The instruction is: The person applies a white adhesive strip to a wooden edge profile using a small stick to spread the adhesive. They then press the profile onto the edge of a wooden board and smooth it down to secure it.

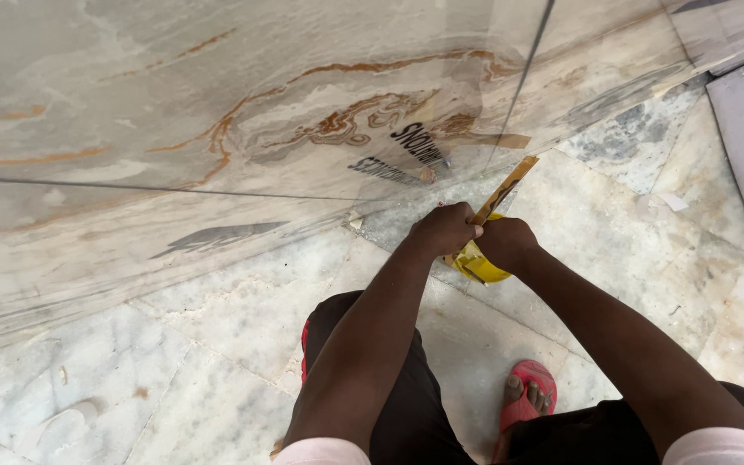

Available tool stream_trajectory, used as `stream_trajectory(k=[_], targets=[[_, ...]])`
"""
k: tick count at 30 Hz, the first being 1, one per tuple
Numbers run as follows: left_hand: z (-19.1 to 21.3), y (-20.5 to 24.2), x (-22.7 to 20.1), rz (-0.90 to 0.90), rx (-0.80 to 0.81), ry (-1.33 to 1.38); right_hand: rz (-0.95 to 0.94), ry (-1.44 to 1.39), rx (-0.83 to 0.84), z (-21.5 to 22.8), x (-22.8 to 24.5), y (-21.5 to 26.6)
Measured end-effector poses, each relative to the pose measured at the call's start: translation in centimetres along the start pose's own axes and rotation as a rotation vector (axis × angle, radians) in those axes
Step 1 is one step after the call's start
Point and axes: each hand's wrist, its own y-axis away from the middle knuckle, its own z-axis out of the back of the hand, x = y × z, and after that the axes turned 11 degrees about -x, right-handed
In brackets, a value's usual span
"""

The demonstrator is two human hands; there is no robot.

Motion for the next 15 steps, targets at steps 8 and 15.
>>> stream_trajectory(k=[8,15], targets=[[0.2,0.3,-0.5,0.009,0.011,-0.023,-0.071,0.022,0.024,1.6,0.0,0.2],[-1.1,-1.3,1.1,-0.083,-0.025,-0.012,0.037,0.002,-0.108,10.2,-1.2,5.5]])
